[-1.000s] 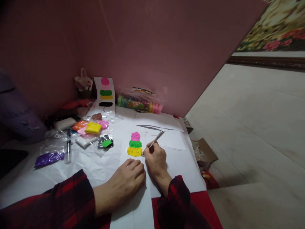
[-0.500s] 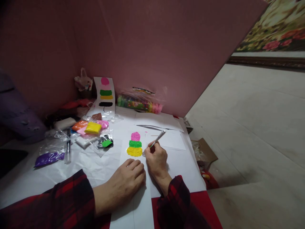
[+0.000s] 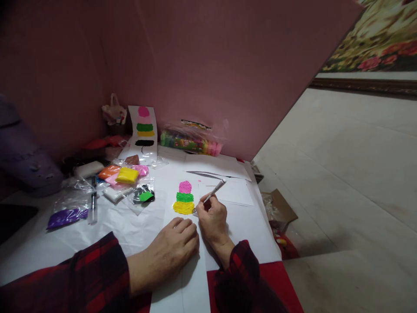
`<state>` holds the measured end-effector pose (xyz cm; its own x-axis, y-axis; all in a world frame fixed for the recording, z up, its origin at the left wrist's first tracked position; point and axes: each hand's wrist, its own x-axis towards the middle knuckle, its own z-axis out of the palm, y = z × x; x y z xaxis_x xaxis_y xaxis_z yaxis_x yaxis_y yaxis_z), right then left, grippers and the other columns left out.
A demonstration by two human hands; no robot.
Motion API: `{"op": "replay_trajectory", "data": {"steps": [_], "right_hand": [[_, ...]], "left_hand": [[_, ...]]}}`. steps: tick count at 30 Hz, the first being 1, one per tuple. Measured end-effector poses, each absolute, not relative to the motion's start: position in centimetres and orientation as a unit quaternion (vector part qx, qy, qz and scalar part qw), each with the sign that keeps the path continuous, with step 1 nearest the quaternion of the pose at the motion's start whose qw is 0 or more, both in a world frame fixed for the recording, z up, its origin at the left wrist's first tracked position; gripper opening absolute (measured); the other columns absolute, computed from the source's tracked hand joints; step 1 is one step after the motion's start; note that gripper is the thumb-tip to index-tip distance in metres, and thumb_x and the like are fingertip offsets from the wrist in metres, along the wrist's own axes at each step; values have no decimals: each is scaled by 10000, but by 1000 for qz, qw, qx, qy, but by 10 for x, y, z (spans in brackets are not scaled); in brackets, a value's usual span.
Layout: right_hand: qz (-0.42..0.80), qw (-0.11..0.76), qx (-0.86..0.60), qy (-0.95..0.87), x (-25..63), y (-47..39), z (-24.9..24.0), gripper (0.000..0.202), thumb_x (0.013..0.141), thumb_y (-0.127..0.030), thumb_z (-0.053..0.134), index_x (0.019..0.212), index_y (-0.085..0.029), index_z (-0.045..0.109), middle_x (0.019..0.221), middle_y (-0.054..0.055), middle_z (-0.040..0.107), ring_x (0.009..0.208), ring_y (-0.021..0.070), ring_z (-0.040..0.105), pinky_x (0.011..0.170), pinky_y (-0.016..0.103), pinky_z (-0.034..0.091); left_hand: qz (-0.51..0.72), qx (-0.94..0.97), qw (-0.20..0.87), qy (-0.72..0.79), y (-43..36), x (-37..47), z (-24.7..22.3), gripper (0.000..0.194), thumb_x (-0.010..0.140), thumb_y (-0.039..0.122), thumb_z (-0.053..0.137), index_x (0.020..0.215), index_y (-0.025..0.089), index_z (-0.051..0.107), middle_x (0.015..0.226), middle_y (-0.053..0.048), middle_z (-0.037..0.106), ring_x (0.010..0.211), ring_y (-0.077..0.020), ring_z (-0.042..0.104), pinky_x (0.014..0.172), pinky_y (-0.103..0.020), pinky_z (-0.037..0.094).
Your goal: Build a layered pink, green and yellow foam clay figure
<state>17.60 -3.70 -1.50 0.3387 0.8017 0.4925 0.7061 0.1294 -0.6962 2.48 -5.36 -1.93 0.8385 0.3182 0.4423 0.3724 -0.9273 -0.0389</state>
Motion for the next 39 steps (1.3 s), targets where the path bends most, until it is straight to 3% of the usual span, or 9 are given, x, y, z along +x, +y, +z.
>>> {"op": "replay_trajectory", "data": {"steps": [14, 39], "right_hand": [[62, 455, -675, -578, 175, -39, -13, 73, 771, -221, 527, 759, -186, 590, 597, -9, 609, 524, 155, 553, 545, 261, 423], [62, 479, -662, -574, 176, -38, -15, 63, 752, -217, 527, 747, -185, 582, 579, -20, 579, 502, 145, 537, 523, 253, 420]], "left_hand": [[-225, -956, 61, -179, -54, 24, -18, 140, 906, 240, 511, 823, 150, 578, 839, -59, 586, 782, -219, 511, 668, -370, 380], [-228, -955, 65, -177, -53, 26, -20, 106, 886, 203, 523, 807, 155, 575, 826, -53, 587, 773, -220, 512, 665, -370, 372]]}}
